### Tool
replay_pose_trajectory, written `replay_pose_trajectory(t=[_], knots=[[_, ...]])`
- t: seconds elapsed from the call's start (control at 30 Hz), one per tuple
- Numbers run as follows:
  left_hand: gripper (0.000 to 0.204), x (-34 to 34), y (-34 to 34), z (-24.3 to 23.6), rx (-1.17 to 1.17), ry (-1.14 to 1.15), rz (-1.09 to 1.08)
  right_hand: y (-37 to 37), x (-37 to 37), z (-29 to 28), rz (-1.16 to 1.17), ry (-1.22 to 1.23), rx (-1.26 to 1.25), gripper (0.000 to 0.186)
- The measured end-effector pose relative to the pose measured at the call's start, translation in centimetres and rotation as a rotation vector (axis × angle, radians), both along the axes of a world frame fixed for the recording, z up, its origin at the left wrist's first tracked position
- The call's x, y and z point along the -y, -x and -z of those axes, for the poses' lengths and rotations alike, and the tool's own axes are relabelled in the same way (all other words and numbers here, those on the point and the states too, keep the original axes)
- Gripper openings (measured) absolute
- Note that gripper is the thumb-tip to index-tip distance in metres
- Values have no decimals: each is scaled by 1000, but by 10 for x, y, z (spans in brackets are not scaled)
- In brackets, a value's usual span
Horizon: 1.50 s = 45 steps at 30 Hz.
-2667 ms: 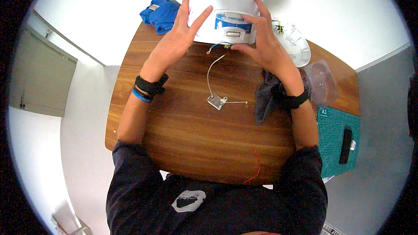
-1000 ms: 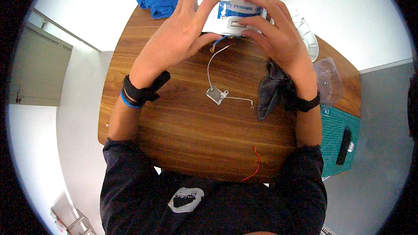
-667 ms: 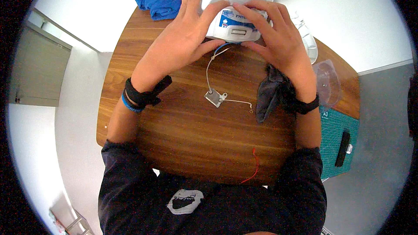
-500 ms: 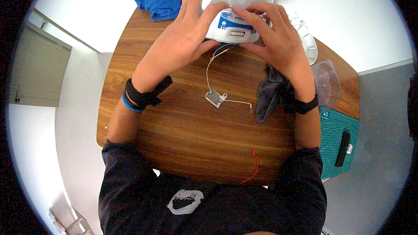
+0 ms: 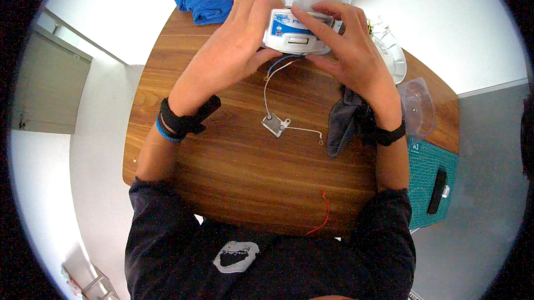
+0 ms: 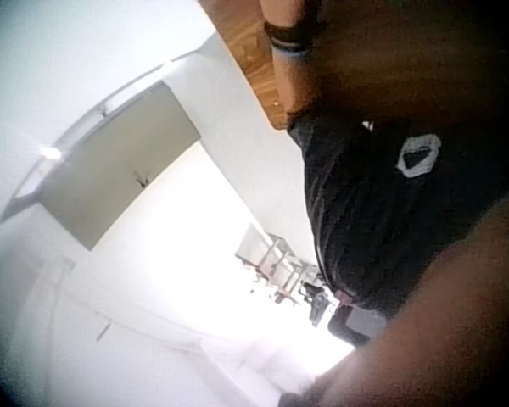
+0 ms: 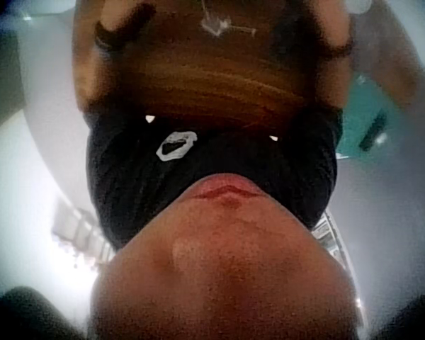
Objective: The person is repairing a white appliance, likely a rice cooker, by connecting wires to its internal components. They manipulate the wires and the appliance's casing, attempting to secure the connections.
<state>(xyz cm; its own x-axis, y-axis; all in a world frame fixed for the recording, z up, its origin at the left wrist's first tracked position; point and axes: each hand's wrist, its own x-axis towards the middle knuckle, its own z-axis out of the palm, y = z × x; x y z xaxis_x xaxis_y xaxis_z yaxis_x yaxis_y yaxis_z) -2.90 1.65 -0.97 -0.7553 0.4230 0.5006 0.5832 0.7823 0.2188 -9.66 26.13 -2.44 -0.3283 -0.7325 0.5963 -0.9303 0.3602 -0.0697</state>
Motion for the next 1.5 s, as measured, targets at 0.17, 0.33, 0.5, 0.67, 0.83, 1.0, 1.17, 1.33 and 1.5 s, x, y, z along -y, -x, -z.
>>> replay_pose_trajectory(t=[0.17, 0.33, 0.5, 0.67, 0.83, 1.0, 1.17, 1.33, 1.5], knots=[[66, -1, 2, -5, -111, -6, 91, 3, 1, 6, 13, 19, -29, 90], [77, 8, 7, 5, 26, -90, 131, 4, 2, 7, -4, 27, -29, 88], [78, 4, 0, 1, -64, 4, 60, 4, 1, 7, 22, 22, -21, 86], [75, -3, -10, -7, -29, 23, -17, 6, 0, 8, 36, 41, -35, 87], [78, 0, -5, -1, -24, 129, -81, 8, 2, 8, 37, 51, -61, 86], [78, 1, -6, 3, -29, 212, -127, 6, 1, 5, 59, 16, -125, 81], [75, -1, -8, -4, -180, 401, -134, 13, 1, 14, 43, 16, -275, 81], [74, -3, -8, -5, -299, 566, -159, 14, 2, 19, 54, 15, -285, 79], [76, -2, -7, -7, -381, 757, -186, 16, -3, 10, -16, -7, -159, 82]])
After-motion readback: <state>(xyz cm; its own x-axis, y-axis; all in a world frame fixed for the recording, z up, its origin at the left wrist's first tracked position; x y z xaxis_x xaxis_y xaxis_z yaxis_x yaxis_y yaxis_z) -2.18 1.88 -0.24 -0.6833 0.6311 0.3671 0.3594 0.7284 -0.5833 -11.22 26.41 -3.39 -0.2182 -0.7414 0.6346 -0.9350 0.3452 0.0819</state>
